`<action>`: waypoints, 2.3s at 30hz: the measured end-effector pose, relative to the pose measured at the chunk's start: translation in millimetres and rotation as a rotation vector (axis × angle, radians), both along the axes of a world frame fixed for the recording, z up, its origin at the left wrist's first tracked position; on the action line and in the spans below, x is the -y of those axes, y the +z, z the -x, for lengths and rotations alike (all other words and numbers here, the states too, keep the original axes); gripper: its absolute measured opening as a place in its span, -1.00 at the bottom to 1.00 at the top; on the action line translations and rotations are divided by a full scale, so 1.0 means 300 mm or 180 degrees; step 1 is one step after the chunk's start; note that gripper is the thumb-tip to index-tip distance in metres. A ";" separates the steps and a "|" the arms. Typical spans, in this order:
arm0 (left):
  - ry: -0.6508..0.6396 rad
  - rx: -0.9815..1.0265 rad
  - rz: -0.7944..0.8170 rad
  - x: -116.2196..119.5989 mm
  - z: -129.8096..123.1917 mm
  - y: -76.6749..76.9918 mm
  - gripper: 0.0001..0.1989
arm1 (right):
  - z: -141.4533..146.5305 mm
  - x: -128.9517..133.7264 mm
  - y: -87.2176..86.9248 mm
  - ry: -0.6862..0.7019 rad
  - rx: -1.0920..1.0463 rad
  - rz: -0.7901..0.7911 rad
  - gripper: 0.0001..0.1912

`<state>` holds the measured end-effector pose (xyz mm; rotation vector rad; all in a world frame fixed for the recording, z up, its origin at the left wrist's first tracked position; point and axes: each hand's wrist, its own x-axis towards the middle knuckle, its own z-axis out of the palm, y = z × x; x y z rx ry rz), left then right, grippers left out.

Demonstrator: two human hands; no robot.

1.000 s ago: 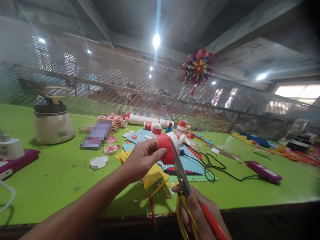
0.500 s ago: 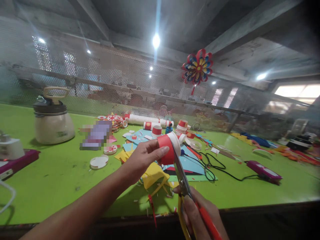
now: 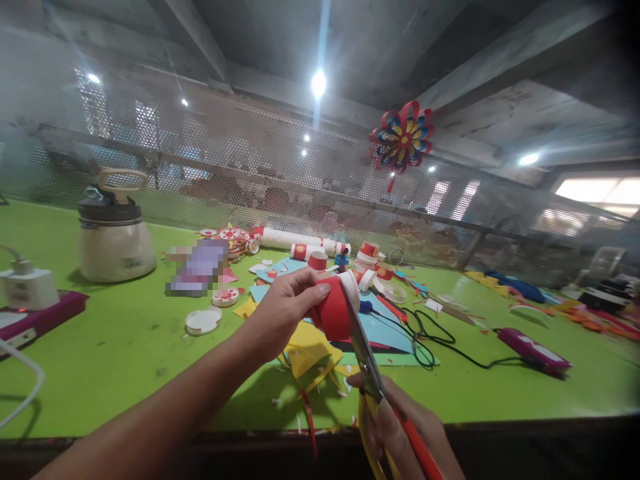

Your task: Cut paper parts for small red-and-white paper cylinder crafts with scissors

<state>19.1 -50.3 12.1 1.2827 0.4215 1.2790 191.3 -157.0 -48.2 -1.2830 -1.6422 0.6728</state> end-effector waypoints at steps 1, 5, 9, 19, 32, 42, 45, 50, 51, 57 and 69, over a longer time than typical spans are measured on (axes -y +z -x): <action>-0.0006 0.0010 0.0007 0.002 0.000 0.001 -0.76 | -0.002 -0.002 -0.002 0.0026 -0.0016 0.0007 -0.45; -0.0004 0.0023 0.0011 0.004 0.002 0.005 -0.76 | -0.004 -0.007 -0.011 0.0183 -0.0133 0.0112 -0.48; -0.0028 0.0027 0.0020 0.001 0.006 0.006 -0.77 | -0.001 -0.006 -0.008 0.0154 -0.0145 0.0116 -0.49; -0.0129 -0.0016 0.0034 -0.011 0.014 -0.006 -0.79 | 0.004 -0.005 -0.004 0.0025 -0.0006 0.0059 -0.42; -0.0133 -0.0162 0.0060 -0.014 0.015 -0.012 -0.86 | -0.004 -0.008 0.013 0.0071 -0.0008 0.0050 -0.46; -0.0181 -0.0131 0.0082 -0.008 0.008 -0.007 -0.83 | 0.001 -0.017 -0.003 0.0179 -0.0378 0.0147 -0.53; -0.0192 -0.0120 0.0075 -0.007 0.003 -0.010 -0.82 | 0.005 -0.018 -0.005 0.0105 -0.0469 0.0172 -0.54; -0.0156 -0.0358 0.0016 -0.007 -0.007 -0.019 -0.82 | 0.012 -0.020 0.009 0.0084 -0.0462 0.0177 -0.55; -0.0153 -0.0376 0.0026 -0.007 -0.008 -0.020 -0.81 | 0.013 -0.019 0.013 0.0085 -0.0432 0.0162 -0.55; -0.0189 -0.0320 0.0111 -0.010 -0.007 -0.021 -0.81 | 0.017 -0.014 0.020 0.0134 -0.0388 0.0287 -0.54; -0.0105 0.0029 0.0301 -0.031 0.001 -0.017 -0.84 | 0.027 -0.050 0.036 0.0031 -0.0697 0.0489 -0.52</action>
